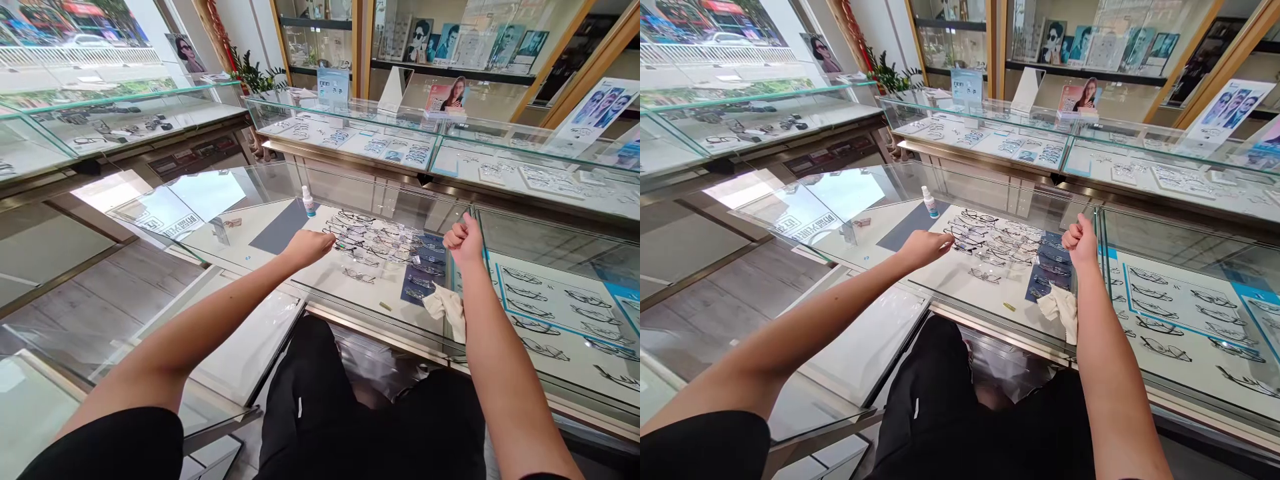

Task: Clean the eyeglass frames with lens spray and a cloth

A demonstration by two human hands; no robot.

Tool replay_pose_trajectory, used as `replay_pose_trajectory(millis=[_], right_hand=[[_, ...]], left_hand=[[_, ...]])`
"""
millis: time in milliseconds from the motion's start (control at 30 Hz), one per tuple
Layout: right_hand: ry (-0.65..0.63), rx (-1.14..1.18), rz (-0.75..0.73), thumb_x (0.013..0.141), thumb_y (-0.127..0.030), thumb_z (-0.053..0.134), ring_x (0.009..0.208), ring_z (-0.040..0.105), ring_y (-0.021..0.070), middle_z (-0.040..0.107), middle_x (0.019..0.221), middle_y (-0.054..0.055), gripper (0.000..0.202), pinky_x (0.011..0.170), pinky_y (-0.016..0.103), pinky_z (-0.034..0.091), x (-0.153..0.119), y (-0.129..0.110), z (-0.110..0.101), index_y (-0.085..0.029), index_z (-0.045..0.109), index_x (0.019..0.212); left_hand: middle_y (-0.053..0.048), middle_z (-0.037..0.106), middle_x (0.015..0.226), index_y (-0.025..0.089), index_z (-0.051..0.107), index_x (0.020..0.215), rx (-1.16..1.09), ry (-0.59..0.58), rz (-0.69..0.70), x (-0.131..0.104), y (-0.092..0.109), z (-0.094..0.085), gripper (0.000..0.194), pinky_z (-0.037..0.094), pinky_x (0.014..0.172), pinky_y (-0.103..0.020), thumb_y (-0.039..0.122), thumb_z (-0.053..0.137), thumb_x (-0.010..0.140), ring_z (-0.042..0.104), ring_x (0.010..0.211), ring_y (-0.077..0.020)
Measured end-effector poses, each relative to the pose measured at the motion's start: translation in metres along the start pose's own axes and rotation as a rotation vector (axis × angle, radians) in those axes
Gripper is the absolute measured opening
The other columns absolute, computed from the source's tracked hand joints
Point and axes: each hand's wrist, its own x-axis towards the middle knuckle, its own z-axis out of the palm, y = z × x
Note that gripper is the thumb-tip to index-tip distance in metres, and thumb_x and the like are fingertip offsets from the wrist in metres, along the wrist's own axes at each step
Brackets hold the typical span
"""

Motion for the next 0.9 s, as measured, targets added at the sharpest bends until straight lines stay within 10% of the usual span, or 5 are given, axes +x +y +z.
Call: replay_pose_trajectory(millis=[900], right_hand=[[0.091,-0.005,-0.055,0.086,-0.075,0.066,0.041,0.011,0.0096,0.007,0.046,-0.008,0.079,0.042,0.034,0.011,0.000,-0.001,0.008,-0.026,0.010,0.059]], left_hand=[[-0.011,0.081,0.099,0.025,0.078,0.112,0.024,-0.098,0.037,0.046,0.004,-0.029,0.028,0.047,0.075,-0.032,0.026,0.053,0.100,0.076,0.094,-0.0275]])
